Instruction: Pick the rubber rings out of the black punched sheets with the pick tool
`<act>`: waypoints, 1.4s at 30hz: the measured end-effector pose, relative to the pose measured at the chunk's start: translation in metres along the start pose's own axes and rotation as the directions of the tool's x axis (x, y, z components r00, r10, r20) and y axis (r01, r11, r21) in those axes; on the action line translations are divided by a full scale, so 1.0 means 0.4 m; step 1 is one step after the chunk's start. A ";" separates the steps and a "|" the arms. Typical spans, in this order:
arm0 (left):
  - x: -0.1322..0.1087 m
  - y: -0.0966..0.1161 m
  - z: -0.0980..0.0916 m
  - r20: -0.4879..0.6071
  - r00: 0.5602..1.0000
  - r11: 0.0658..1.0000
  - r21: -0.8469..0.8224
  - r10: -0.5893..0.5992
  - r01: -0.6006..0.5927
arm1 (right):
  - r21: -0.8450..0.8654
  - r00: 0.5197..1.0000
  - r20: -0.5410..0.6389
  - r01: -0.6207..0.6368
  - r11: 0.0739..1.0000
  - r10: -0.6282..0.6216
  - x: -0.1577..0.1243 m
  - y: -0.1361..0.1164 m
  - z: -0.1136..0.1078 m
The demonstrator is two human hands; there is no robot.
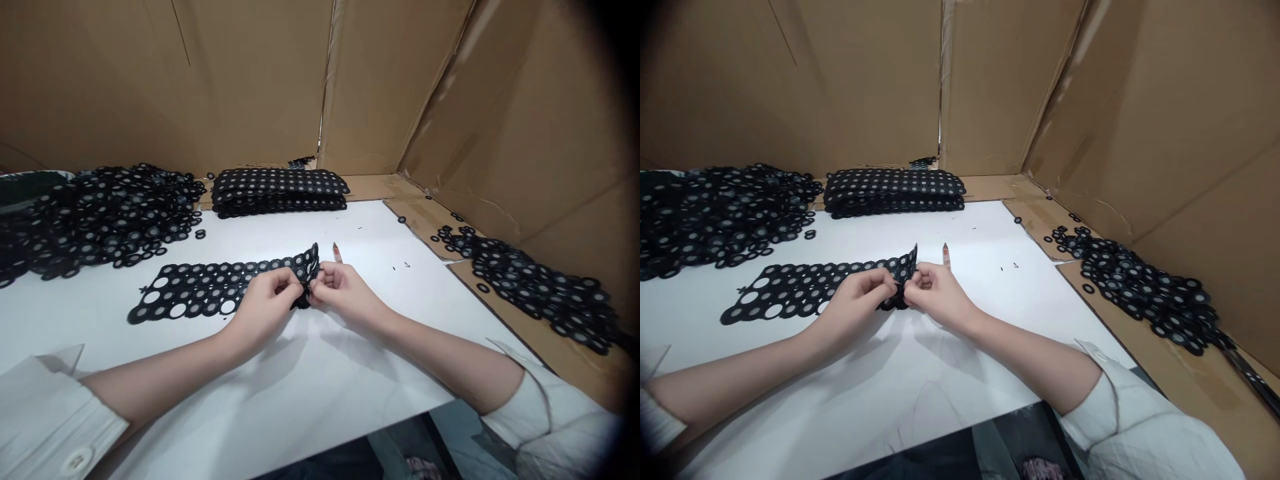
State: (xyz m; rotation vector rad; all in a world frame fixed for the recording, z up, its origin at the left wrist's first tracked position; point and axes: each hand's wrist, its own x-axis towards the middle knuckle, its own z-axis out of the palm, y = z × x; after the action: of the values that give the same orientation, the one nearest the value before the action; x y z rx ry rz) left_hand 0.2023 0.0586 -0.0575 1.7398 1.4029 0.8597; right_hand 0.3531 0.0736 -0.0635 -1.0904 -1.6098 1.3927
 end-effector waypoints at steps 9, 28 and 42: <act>-0.023 0.014 0.003 -0.013 0.978 0.972 0.110 0.209 -0.206 | 0.033 0.992 0.107 -0.068 0.997 0.064 -0.002 -0.009 -0.015; -0.013 -0.002 0.006 0.027 0.988 0.988 0.018 0.153 -0.153 | -0.023 0.987 0.139 -0.082 0.996 0.084 -0.005 0.000 -0.021; -0.023 0.008 0.002 0.054 0.991 0.992 0.039 0.119 -0.121 | 0.065 0.981 0.167 -0.112 0.992 0.100 -0.004 -0.004 -0.022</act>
State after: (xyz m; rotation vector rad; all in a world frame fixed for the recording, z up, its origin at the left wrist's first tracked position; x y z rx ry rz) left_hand 0.2031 0.0491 -0.0555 1.8811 1.3013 0.8482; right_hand 0.3616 0.0752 -0.0606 -1.0540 -1.6199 1.6370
